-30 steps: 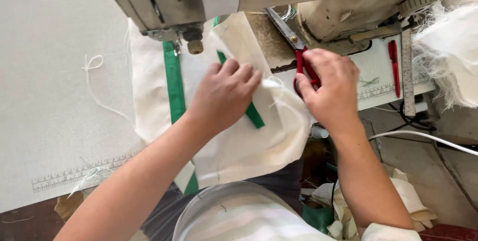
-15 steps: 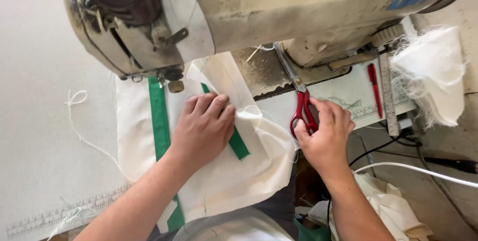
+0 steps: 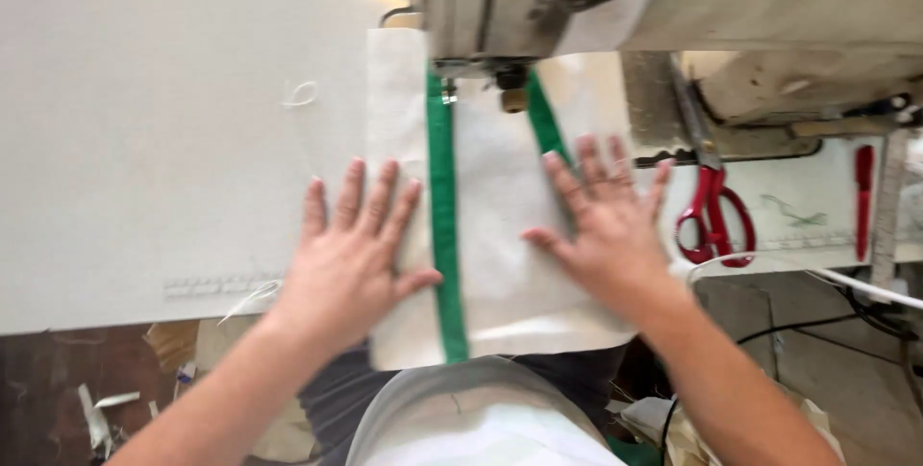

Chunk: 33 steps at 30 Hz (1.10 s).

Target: Sewing green fabric straps onto white fabric bags using an industrial sewing machine, including marking positions and trimming threads.

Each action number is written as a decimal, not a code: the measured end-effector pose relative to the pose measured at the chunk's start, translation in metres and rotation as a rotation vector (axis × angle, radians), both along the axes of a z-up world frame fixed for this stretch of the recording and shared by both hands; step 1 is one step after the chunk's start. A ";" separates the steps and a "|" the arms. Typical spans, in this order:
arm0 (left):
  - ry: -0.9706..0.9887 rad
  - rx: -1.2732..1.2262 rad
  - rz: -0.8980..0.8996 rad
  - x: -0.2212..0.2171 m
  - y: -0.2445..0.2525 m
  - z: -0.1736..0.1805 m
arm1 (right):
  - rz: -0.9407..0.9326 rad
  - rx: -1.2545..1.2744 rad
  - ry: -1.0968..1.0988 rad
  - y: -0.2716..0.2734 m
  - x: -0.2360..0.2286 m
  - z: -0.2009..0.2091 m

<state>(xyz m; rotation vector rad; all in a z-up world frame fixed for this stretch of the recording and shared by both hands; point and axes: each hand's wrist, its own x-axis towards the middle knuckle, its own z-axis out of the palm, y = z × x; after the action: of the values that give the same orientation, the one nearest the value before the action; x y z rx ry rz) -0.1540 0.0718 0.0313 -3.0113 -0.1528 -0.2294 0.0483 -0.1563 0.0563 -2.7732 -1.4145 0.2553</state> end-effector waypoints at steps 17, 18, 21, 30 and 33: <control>0.205 -0.357 -0.273 0.045 -0.001 0.046 | 0.347 0.312 -0.032 0.023 -0.007 -0.037; 0.007 -0.343 -0.249 0.049 0.003 0.039 | 0.361 0.297 -0.043 0.025 -0.007 -0.035; -0.178 -0.272 -0.203 0.067 0.020 0.004 | 0.385 0.278 -0.057 0.031 -0.009 -0.028; -0.064 -0.186 -0.168 0.045 0.008 -0.011 | 0.425 0.186 -0.030 0.025 -0.007 -0.021; -0.088 -0.201 -0.152 0.036 0.005 -0.012 | 0.436 0.184 -0.028 0.024 -0.008 -0.022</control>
<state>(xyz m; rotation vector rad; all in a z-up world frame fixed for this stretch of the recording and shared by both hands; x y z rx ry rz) -0.1177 0.0771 0.0192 -3.2167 0.0499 -0.3830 0.0403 -0.1320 0.0344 -2.3092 -1.9289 0.0831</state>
